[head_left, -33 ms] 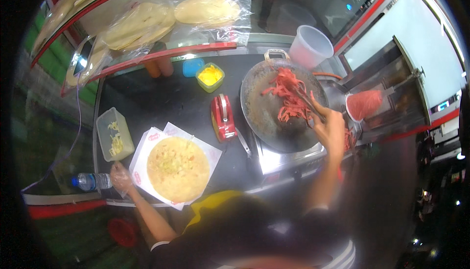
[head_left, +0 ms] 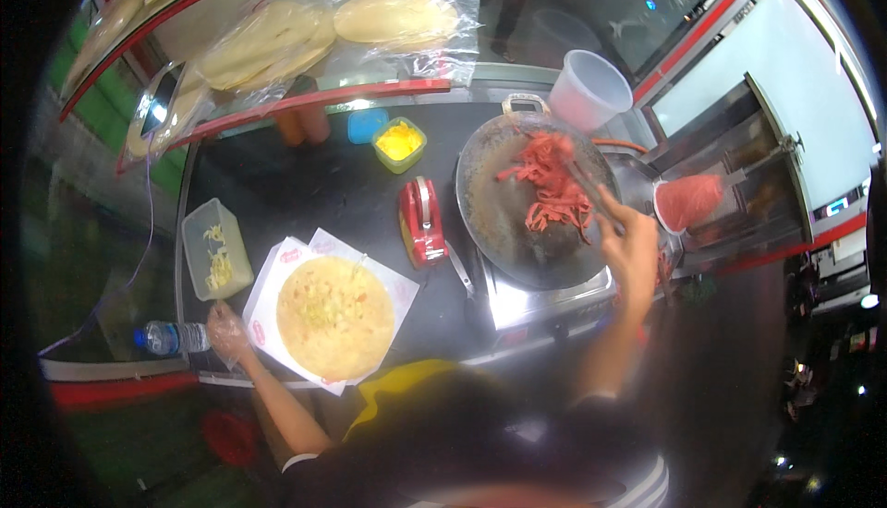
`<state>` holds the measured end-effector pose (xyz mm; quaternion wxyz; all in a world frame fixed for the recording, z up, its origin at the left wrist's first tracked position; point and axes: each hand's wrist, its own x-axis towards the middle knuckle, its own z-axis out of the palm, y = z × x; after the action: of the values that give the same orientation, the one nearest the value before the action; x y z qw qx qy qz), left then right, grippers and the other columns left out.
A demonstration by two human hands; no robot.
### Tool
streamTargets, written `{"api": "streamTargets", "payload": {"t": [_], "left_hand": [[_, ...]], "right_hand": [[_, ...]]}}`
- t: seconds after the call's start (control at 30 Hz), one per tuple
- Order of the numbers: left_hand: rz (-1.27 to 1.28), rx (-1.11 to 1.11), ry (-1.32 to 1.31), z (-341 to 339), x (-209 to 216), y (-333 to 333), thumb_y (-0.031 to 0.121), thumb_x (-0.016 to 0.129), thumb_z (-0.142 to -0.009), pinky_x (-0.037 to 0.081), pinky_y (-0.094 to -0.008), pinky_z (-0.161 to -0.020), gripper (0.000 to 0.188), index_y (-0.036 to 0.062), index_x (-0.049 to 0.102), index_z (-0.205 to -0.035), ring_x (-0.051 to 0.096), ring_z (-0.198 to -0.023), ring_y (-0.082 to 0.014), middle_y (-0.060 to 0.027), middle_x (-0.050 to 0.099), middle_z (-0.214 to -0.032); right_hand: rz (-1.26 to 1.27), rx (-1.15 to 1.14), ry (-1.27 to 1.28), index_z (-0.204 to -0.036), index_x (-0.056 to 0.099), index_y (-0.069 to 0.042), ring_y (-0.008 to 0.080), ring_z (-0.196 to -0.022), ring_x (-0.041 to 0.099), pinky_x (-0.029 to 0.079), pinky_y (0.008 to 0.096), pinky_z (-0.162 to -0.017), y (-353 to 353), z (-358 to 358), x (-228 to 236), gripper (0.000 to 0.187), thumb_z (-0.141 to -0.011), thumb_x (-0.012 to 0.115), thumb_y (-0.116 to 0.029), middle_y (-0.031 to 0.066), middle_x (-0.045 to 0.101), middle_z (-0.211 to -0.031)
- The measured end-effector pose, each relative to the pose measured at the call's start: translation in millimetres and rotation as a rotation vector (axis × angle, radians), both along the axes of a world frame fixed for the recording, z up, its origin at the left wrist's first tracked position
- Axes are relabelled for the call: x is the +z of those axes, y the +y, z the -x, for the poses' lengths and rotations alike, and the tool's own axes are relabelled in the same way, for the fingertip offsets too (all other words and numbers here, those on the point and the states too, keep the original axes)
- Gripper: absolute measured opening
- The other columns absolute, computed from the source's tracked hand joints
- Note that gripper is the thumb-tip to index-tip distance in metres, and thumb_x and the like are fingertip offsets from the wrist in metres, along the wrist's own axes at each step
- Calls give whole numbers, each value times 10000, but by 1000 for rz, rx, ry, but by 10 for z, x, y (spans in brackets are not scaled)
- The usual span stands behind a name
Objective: The person prepares a taco by placing a tortilla on paper, adding shredded cheese, and cooking sliced meat on a griddle. They then transfer the cooked meat onto the tortilla and add sauce before folding the taco.
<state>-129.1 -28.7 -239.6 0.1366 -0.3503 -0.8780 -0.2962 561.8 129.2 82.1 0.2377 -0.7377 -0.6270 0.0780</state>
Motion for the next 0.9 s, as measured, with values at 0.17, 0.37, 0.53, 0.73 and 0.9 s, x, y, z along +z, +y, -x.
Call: {"api": "streamTargets", "payload": {"t": [0.17,0.37,0.53,0.73,0.9], "left_hand": [[82,30,116,276,-384,-76,368,639,-1105,545,-621,-834,432,-20,798,-1004,730,-934,-537,-313,772,-994],[32,46,237,362,-521,-79,397,637,-1100,556,-617,-850,456,-17,814,-1034,735,-950,-537,-322,771,-991],[13,30,74,219,-274,-19,381,632,-1094,549,-618,-819,466,-42,809,-1005,731,-882,-537,-325,766,-946],[-83,68,73,124,-218,2,379,646,-1092,548,-605,-821,450,-36,790,-991,727,-902,-524,-304,772,-960],[94,52,7,126,-167,-46,388,653,-1092,546,-608,-830,448,-30,785,-997,723,-907,-527,-294,776,-977]], "right_hand": [[-96,145,-45,-1506,742,-112,425,-1004,818,582,468,-916,-92,-150,-87,527,-984,813,-113,345,758,-1126],[-14,-24,-145,-1484,779,-221,461,-1009,782,574,543,-886,-378,-142,181,510,-979,789,-149,283,788,-1100],[136,-93,-189,-1496,765,-154,480,-1000,774,572,548,-878,-525,-63,184,529,-970,822,-180,294,780,-1090],[-135,2,-61,-1465,778,-131,496,-972,760,563,531,-865,-454,-112,66,504,-966,830,-174,321,764,-1054],[45,15,-77,-1458,792,-181,470,-975,762,560,497,-866,-522,-101,86,499,-961,822,-145,293,769,-1039]]}}
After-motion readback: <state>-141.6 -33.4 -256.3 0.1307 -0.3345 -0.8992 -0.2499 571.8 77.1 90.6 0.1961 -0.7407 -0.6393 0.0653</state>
